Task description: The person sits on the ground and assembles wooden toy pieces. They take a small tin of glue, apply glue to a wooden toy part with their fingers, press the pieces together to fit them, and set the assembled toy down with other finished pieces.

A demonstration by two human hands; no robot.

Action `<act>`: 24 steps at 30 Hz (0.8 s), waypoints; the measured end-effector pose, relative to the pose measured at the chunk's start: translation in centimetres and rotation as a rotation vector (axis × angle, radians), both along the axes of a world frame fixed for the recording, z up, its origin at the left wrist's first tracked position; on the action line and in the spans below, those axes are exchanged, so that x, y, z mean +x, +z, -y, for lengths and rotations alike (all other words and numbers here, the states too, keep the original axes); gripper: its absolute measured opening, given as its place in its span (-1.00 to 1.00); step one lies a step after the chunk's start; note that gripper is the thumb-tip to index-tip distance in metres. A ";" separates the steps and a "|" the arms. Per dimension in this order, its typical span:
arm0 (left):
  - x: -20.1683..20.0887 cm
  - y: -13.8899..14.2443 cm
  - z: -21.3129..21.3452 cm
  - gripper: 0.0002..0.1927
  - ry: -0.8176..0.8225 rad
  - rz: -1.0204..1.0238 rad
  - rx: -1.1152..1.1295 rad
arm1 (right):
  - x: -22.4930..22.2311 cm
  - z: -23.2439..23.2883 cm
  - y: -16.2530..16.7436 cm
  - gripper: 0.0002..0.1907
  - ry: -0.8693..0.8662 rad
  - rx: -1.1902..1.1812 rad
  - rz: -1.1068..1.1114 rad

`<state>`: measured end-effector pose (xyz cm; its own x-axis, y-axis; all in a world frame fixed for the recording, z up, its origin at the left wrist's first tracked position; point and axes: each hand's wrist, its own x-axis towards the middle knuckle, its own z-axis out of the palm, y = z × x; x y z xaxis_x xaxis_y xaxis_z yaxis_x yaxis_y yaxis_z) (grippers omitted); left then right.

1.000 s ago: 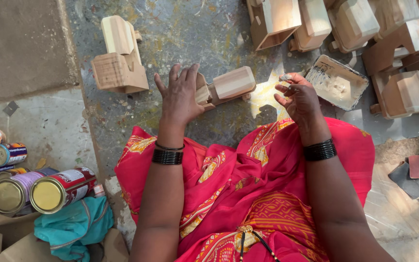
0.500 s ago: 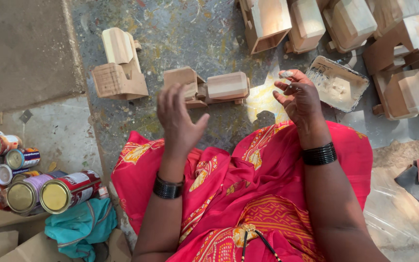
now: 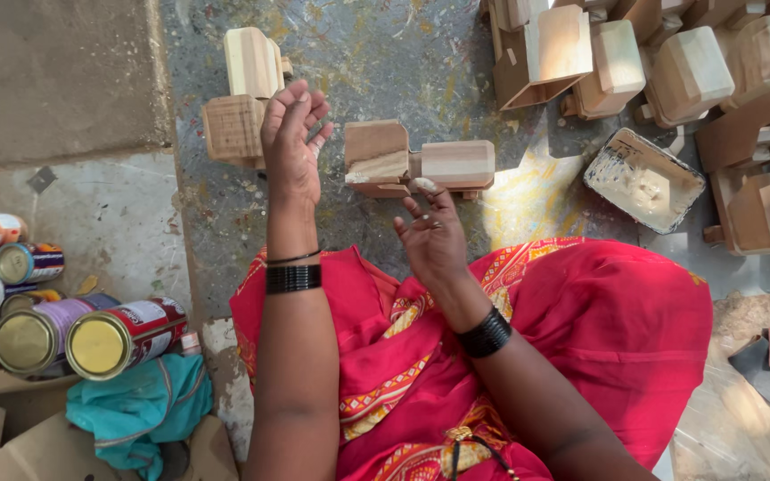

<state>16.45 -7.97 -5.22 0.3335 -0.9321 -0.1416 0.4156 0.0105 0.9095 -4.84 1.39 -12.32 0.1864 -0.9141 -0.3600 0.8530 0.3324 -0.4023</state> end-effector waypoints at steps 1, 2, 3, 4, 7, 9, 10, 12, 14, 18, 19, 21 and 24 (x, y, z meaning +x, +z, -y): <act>0.2 0.3 -0.2 -0.58 -0.008 0.012 -0.025 | 0.9 -0.1 -0.2 -0.61 -0.018 -0.018 -0.018; 0.4 0.6 -0.4 -0.57 0.002 -0.008 -0.024 | 1.6 -0.3 -0.4 -0.57 -0.037 -0.035 -0.036; 0.6 1.0 -0.5 -0.57 0.013 -0.030 -0.024 | 2.0 -0.4 -0.6 -0.53 -0.055 -0.053 -0.054; 0.7 1.3 -0.6 -0.56 0.024 -0.052 -0.023 | 2.2 -0.4 -0.7 -0.52 -0.065 -0.059 -0.076; 0.3 2.0 -0.6 -0.55 0.038 -0.069 -0.046 | 2.6 -0.5 -0.7 -0.52 -0.079 -0.081 -0.134; 0.0 2.3 -0.6 -0.56 0.024 -0.068 -0.075 | 2.7 -0.5 -0.6 -0.53 -0.066 -0.095 -0.156; 0.0 2.5 -0.6 -0.56 0.018 -0.066 -0.091 | 2.8 -0.5 -0.5 -0.53 -0.064 -0.090 -0.164; 0.0 2.8 -0.7 -0.57 0.034 -0.039 -0.094 | 2.9 -0.5 -0.1 -0.51 -0.062 -0.081 -0.180; 0.1 3.0 -0.8 -0.58 0.045 -0.026 -0.099 | 2.8 -0.4 0.6 -0.41 -0.050 -0.202 -0.609; 0.3 3.5 -1.1 -0.60 0.066 -0.035 -0.118 | 2.1 -0.1 2.3 -0.32 -0.113 -0.581 -1.400; 0.3 3.6 -1.1 -0.60 0.071 -0.039 -0.125 | 1.9 0.1 2.7 -0.32 -0.103 -0.604 -1.445; 0.3 3.7 -1.1 -0.60 0.077 -0.052 -0.134 | 1.8 0.3 3.4 -0.33 -0.085 -0.649 -1.535; 0.4 4.0 -1.1 -0.59 0.086 -0.054 -0.142 | 1.8 0.3 4.2 -0.32 -0.159 -0.781 -1.646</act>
<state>16.82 -6.83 -1.26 0.4086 -0.9122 -0.0308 0.4556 0.1746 0.8729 -3.00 1.10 -8.14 0.0294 -0.9150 0.4024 -0.5235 -0.3571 -0.7736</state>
